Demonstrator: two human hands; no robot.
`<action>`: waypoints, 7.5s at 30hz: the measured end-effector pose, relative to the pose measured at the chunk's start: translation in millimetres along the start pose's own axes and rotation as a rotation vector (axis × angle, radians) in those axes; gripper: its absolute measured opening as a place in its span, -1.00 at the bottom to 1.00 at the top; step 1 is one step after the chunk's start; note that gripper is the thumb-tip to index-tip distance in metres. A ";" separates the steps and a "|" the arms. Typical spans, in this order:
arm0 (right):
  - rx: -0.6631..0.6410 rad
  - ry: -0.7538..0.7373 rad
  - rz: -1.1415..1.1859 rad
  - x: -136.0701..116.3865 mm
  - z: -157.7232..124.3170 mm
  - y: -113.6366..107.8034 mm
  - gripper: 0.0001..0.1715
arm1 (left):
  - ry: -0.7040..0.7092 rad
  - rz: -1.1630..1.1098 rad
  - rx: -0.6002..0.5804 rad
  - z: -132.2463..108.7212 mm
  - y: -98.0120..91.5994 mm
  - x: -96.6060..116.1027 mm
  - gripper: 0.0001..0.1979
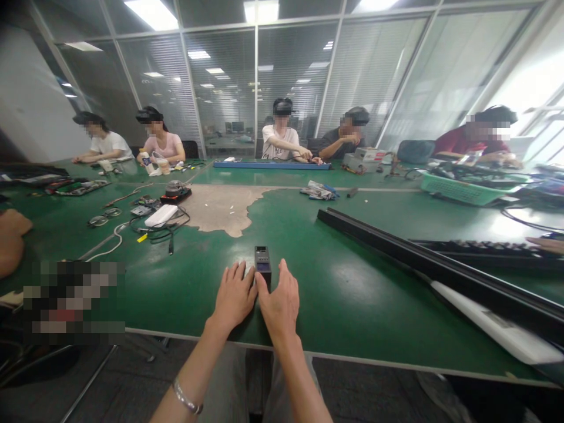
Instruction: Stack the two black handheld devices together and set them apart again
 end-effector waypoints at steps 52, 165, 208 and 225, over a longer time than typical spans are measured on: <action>-0.034 0.070 0.038 -24.5 22.8 5.6 0.03 | 0.020 -0.009 -0.014 0.3 0.7 0.2 -0.48; 0.024 0.076 0.022 0.8 27.8 -21.8 0.03 | 0.005 -0.006 -0.031 0.3 4.6 -1.1 -0.43; -0.128 0.046 -0.114 -15.0 5.4 15.2 0.06 | 0.021 0.020 -0.058 1.8 5.5 -1.0 -0.48; -0.084 0.049 -0.228 -25.7 10.9 12.4 0.04 | 0.027 0.052 -0.083 4.2 5.4 0.1 -0.45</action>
Point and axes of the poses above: each hand's wrist, its own z-axis towards the middle knuckle, its own y-axis out of the palm, x = y × z, the point moved 4 cm from there along z, towards the middle knuckle, and after that the axes turned 3 degrees about -y, right-handed, at the moved point
